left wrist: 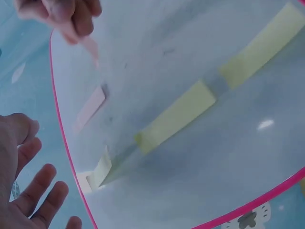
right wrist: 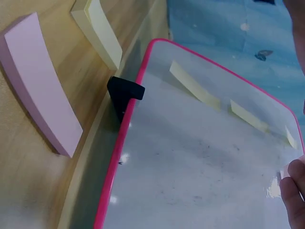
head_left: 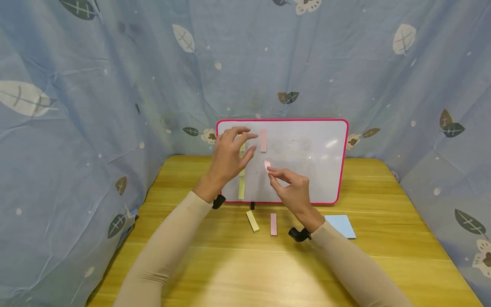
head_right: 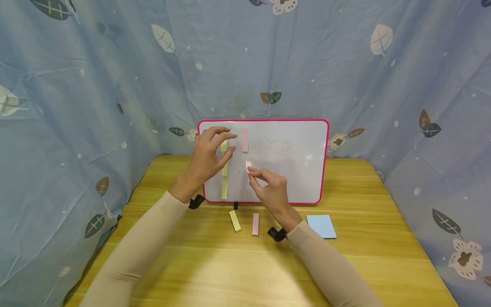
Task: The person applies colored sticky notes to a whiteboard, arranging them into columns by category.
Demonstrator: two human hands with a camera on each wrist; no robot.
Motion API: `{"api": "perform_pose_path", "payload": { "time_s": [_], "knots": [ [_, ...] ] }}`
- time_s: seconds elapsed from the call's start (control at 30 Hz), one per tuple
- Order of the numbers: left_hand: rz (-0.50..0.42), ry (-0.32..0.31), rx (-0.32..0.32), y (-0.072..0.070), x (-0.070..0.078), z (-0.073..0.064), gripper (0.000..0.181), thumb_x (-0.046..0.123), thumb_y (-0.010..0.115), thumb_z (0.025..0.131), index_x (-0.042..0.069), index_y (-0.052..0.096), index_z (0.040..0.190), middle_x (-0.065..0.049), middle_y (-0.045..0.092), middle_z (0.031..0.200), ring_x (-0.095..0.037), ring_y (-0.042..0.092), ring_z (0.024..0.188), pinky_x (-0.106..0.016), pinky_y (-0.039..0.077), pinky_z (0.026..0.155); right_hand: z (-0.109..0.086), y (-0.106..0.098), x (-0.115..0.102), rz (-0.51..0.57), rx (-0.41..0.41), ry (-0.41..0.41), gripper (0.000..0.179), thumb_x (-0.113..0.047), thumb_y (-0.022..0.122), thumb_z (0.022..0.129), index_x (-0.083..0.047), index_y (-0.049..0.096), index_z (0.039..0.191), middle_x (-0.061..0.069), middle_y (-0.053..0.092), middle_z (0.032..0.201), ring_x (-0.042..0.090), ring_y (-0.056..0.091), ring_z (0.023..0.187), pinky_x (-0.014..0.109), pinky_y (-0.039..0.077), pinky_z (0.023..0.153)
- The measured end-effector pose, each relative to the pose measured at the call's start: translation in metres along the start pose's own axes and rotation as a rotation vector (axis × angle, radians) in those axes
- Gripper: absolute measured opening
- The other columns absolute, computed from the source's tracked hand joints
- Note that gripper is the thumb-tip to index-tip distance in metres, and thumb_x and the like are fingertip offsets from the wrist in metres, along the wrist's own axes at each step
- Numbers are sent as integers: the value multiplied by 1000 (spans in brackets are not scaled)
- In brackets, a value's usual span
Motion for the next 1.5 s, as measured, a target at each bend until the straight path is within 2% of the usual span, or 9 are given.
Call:
{"api": "perform_pose_path", "payload": {
  "time_s": [0.13, 0.27, 0.4, 0.57, 0.73, 0.97, 1.2, 1.5],
  "knots": [
    [55, -46, -82, 5, -10, 18, 44, 29, 84, 109, 21, 76, 152, -13, 67, 164, -40, 64, 151, -67, 47, 128, 2, 6, 0, -24, -4, -16, 15, 11, 86, 98, 0, 89, 109, 16, 90, 117, 36, 91, 101, 34, 71, 95],
    [125, -69, -179, 17, -14, 29, 56, 37, 82, 111, 26, 66, 164, -9, 58, 175, -38, 55, 162, -69, 38, 137, 4, 12, -1, -60, -22, -38, 15, 10, 86, 98, 1, 89, 108, 16, 90, 117, 35, 91, 101, 42, 72, 92],
    [187, -87, -248, 29, -17, 35, 72, 46, 84, 109, 28, 57, 173, -5, 52, 180, -35, 49, 166, -74, 28, 142, 5, 14, -2, -114, -37, -62, 14, 10, 87, 97, 2, 89, 108, 15, 90, 116, 33, 91, 101, 45, 72, 90],
    [214, -111, -296, 35, -20, 37, 86, 51, 86, 106, 27, 48, 179, -3, 51, 179, -32, 45, 168, -79, 19, 143, 8, 15, -3, -169, -46, -96, 13, 9, 87, 96, 1, 88, 107, 15, 90, 116, 33, 91, 100, 47, 73, 87],
    [231, -99, -313, 36, -20, 37, 100, 54, 92, 100, 28, 42, 182, -3, 48, 181, -32, 42, 171, -81, 15, 143, 12, 16, -2, -182, -56, -104, 12, 8, 87, 97, 2, 88, 108, 16, 90, 117, 35, 90, 101, 49, 73, 87],
    [229, -82, -324, 41, -21, 30, 120, 55, 103, 88, 27, 36, 184, -5, 42, 185, -34, 35, 175, -81, 12, 144, 11, 17, 2, -179, -58, -71, 12, 7, 87, 98, 2, 88, 109, 17, 90, 116, 35, 91, 101, 49, 73, 90],
    [244, -60, -282, 47, -24, 27, 121, 57, 102, 87, 25, 37, 184, -10, 43, 184, -36, 34, 176, -83, 13, 143, 10, 19, 6, -167, -72, -48, 12, 6, 86, 100, 2, 88, 111, 18, 89, 118, 34, 90, 102, 47, 73, 91],
    [270, -57, -237, 52, -25, 25, 124, 61, 103, 84, 24, 38, 184, -11, 45, 182, -36, 36, 174, -83, 15, 142, 11, 22, 8, -185, -75, -63, 15, 7, 87, 98, 3, 88, 112, 17, 89, 118, 35, 90, 101, 48, 73, 89]
  ]
}}
Point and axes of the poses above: each hand's wrist, its own z-axis towards the middle knuckle, its own y-axis out of the palm, x = y × z, the point moved 9 cm from there along z, towards the middle knuckle
